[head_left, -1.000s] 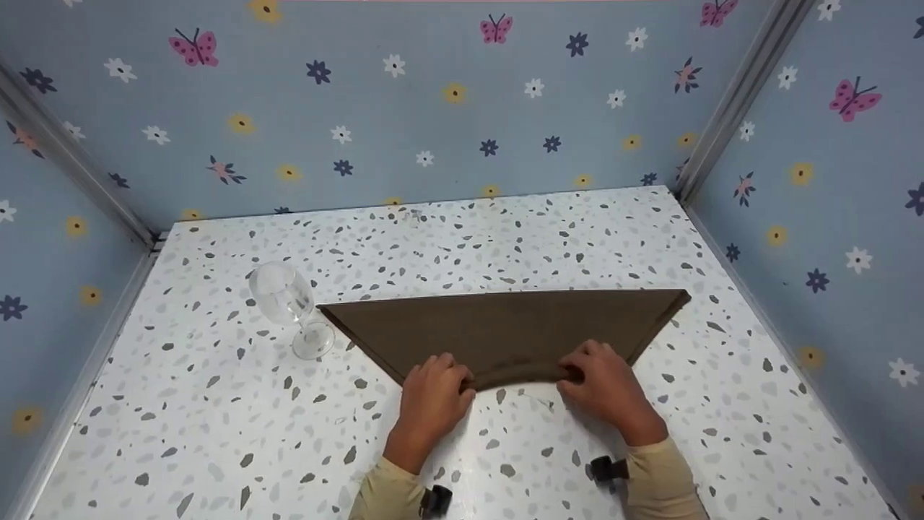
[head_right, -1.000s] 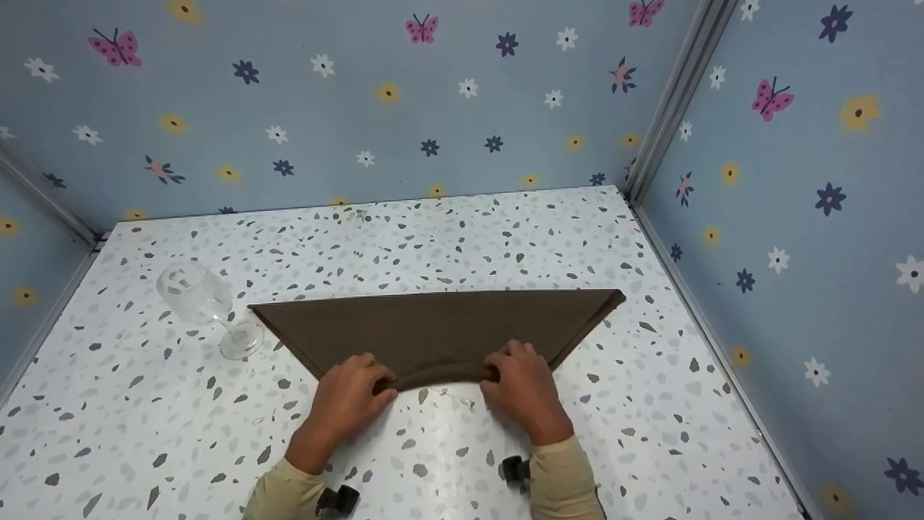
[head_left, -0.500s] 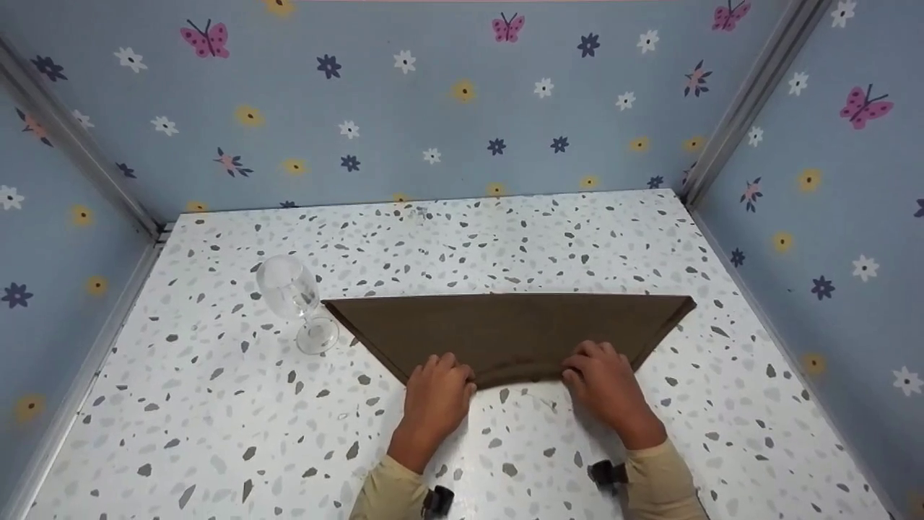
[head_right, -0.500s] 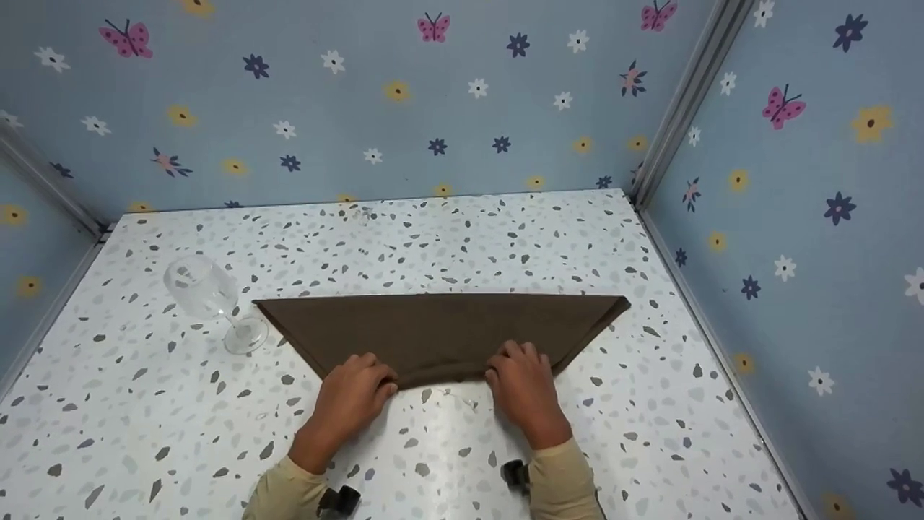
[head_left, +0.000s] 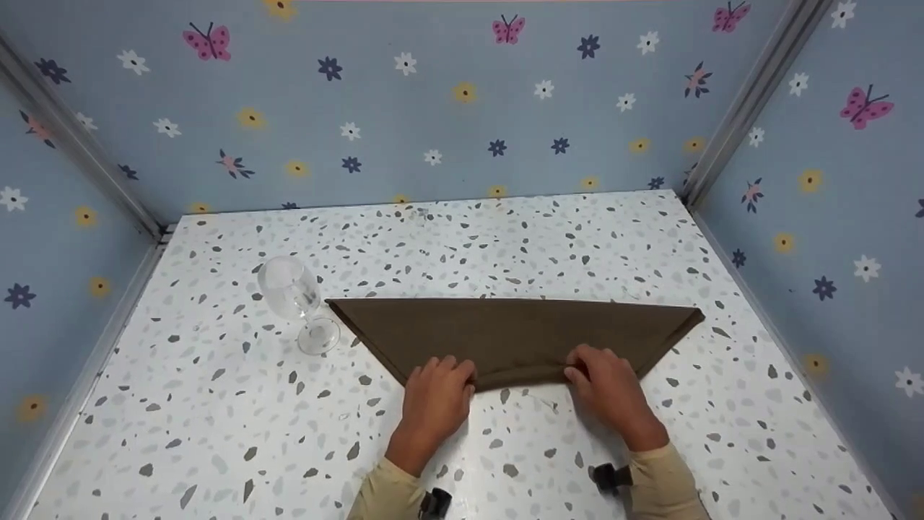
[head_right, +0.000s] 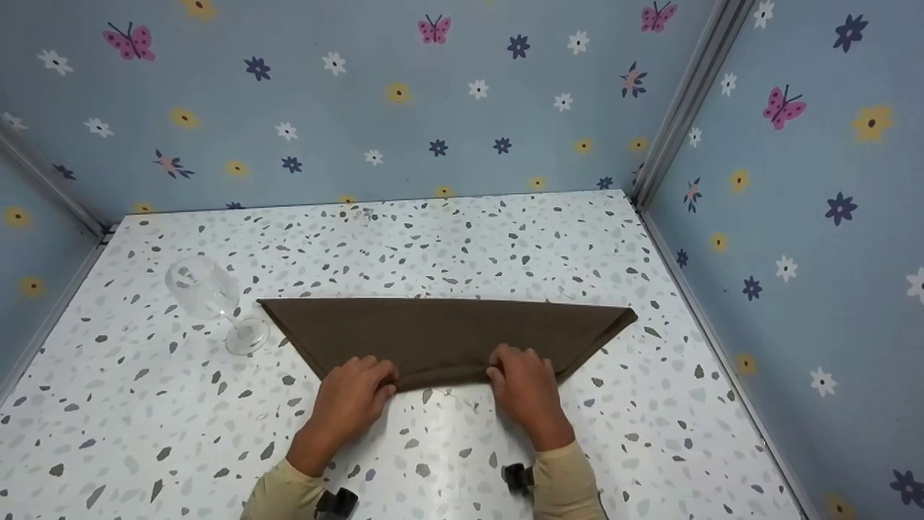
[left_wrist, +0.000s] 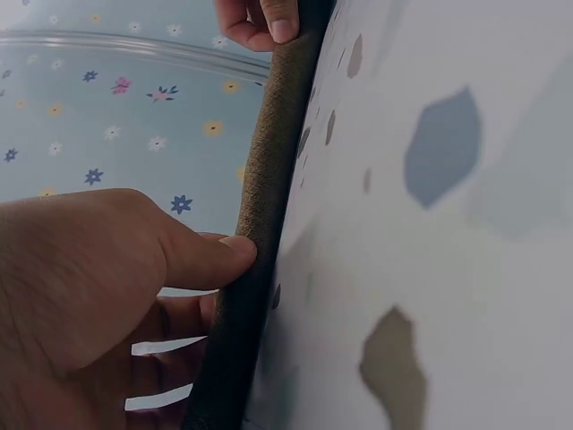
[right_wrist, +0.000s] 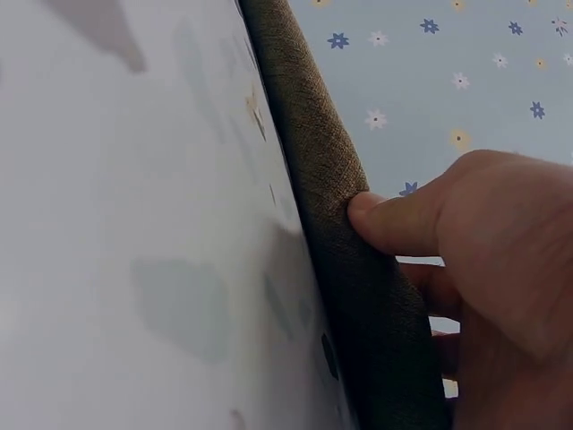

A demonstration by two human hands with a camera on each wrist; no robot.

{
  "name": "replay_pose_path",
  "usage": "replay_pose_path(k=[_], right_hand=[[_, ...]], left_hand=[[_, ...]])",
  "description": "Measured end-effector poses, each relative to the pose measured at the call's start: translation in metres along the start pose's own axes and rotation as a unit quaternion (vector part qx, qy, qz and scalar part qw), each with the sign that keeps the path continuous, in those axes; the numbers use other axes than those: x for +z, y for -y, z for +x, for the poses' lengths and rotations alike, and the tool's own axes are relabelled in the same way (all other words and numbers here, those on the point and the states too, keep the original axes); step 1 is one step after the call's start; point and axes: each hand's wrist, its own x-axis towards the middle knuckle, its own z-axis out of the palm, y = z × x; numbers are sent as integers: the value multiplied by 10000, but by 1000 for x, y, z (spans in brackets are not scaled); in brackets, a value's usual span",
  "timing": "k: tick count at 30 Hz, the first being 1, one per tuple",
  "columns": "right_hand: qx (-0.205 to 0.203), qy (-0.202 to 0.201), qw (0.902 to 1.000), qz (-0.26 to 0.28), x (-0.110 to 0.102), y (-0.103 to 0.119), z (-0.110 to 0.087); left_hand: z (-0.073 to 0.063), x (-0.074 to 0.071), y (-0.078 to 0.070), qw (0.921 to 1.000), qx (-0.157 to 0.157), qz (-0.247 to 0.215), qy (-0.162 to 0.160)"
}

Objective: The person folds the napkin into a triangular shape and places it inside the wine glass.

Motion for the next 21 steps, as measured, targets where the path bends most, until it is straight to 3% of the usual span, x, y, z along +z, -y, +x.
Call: replay_pose_path(k=[15,21], right_hand=[[69,-77,9995,-303,2,0,2],[-147,-105,9984,-540,2,-2,2]], left_hand=[[4,3,0,9999,-89,-46,22],[5,5,0,9999,-109,-67,-76]])
